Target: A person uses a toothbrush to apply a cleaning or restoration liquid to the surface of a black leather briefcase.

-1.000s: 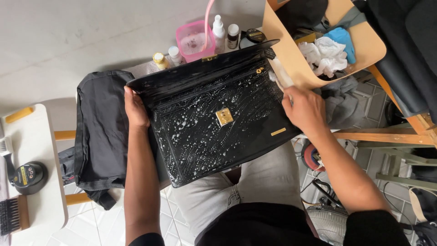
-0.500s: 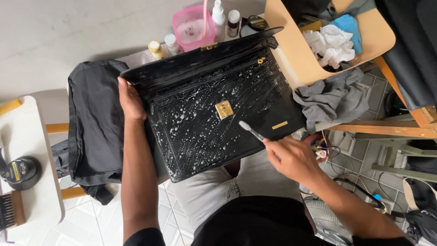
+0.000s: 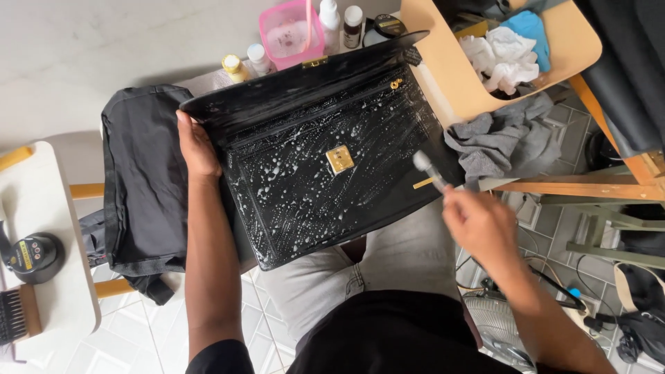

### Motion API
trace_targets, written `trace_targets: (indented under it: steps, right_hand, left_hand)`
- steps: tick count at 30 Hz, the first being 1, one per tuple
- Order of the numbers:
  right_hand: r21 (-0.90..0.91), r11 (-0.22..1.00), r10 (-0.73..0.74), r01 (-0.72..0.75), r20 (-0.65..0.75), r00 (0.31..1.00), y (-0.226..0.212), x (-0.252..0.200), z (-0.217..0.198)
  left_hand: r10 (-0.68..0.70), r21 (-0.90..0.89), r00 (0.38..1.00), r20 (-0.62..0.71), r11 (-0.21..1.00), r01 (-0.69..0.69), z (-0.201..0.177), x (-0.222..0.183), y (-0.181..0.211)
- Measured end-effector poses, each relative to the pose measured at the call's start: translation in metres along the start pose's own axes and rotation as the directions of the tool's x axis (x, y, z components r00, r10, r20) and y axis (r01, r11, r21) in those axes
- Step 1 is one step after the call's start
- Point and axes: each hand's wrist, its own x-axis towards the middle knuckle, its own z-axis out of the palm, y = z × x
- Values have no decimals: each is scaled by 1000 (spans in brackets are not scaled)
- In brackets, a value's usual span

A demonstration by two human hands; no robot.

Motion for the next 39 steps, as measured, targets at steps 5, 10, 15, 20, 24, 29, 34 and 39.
trace_targets:
  steps: [5, 10, 15, 20, 24, 29, 34, 39]
  right_hand:
    - [301, 954, -37, 21, 48, 998, -16, -2, -10]
    - [223, 974, -38, 38, -5, 999, -17, 10, -8]
    - [475, 870, -35, 135, -213, 976, -11, 73, -31]
    - [425, 820, -275, 384, -297, 914, -57, 217, -48]
    - [77, 940, -339, 334, 355, 871, -115, 313, 1]
    - [58, 918, -355, 392, 560, 749, -132, 360, 87]
    - [122, 939, -344, 323, 394, 852, -115, 354, 80]
    - [380, 905, -327, 190, 339, 882, -91, 336, 70]
  left_hand:
    - [-8, 4, 1000, 15, 1000, 8, 0, 3, 1]
    - [-5, 12, 1000, -1, 1000, 5, -19, 8, -10]
    - [4, -26, 995, -103, 1000, -7, -70, 41, -66]
    - [34, -68, 992, -120, 997, -42, -1, 7, -13]
    - [76, -184, 997, 13, 980, -72, -18, 6, -22]
    - [85, -97, 995, 56, 992, -80, -10, 1, -7]
    - [5, -130, 1000, -6, 991, -6, -19, 4, -20]
    - [-30, -206, 986, -161, 978, -4, -26, 9, -32]
